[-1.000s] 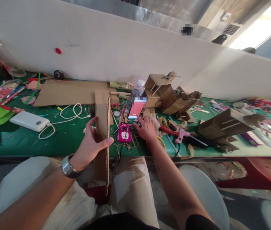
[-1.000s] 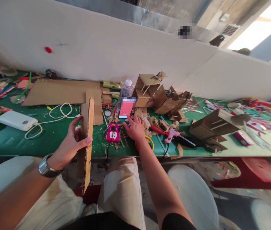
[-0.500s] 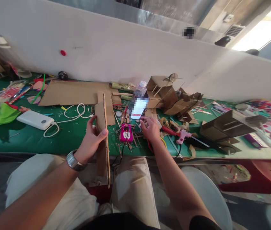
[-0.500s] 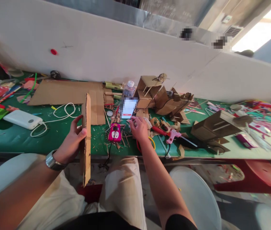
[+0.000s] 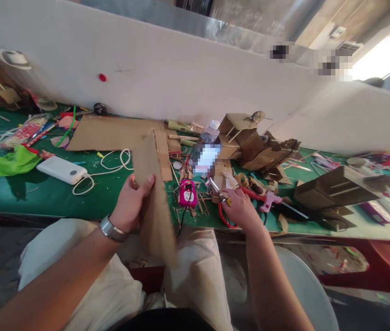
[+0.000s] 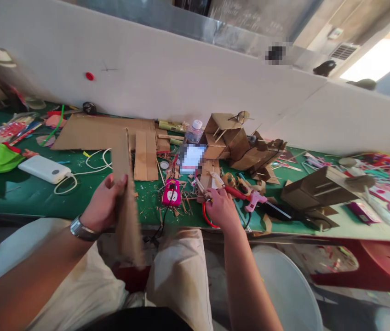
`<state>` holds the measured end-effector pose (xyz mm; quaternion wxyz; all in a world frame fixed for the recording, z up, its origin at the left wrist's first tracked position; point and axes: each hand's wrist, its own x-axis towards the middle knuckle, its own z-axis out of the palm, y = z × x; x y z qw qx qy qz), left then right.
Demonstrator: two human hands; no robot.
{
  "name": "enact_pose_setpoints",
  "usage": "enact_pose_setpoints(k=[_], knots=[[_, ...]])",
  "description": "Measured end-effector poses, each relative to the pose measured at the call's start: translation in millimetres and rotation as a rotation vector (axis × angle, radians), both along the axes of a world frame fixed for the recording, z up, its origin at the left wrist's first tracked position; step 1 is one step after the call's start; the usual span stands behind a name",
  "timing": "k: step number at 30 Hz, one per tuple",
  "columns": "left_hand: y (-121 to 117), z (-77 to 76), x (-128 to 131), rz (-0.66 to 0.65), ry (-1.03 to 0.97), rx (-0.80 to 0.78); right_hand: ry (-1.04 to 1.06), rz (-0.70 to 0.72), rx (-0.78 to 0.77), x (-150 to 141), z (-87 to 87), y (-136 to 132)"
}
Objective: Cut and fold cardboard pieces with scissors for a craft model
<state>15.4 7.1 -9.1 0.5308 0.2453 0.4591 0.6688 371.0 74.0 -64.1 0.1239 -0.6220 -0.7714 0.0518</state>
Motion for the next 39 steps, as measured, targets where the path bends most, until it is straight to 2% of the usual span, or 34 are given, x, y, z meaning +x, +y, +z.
enact_pose_setpoints(k=[3,5,8,14,17,21,23,25,33,36,39], knots=[[1,4.4,2,0.062,-0.035,-0.092,-0.002,-0.024,-0.044,9,-3.9,-15],[2,5.6,2,0.042,-0.067,-0.122,0.006,-0.051,-0.053,11,-5.8,-19],[3,3.9,0,0.025,-0.082,-0.122,0.034,-0.077,-0.052,12,-5.6,-19],[6,-4.4,-2,0.088,-0.013,-0.080,0.152,-0.009,-0.042,11,5.4,-19],[6,-7.0,0,0.097,0.034,-0.043,0.364,-0.014,-0.134,5,17.8,-27],[7,-8.7,2,0.096,0.075,-0.017,0.813,0.008,-0.360,-12,39.9,-42],[7,-9.0,3,0.095,0.074,-0.011,0.981,0.059,-0.391,-22,49.9,-49],[8,-9.1,3,0.092,0.068,-0.012,1.052,0.126,-0.379,-31,57.7,-56],[8,-9.2,1,0.106,0.016,-0.015,0.925,0.433,-0.436,-64,67.4,-93],[8,-9.0,2,0.107,0.003,-0.021,0.817,0.477,-0.359,-75,69.2,-102],[8,-10.9,1,0.107,0.016,-0.014,0.709,0.460,-0.275,-84,70.2,-106]])
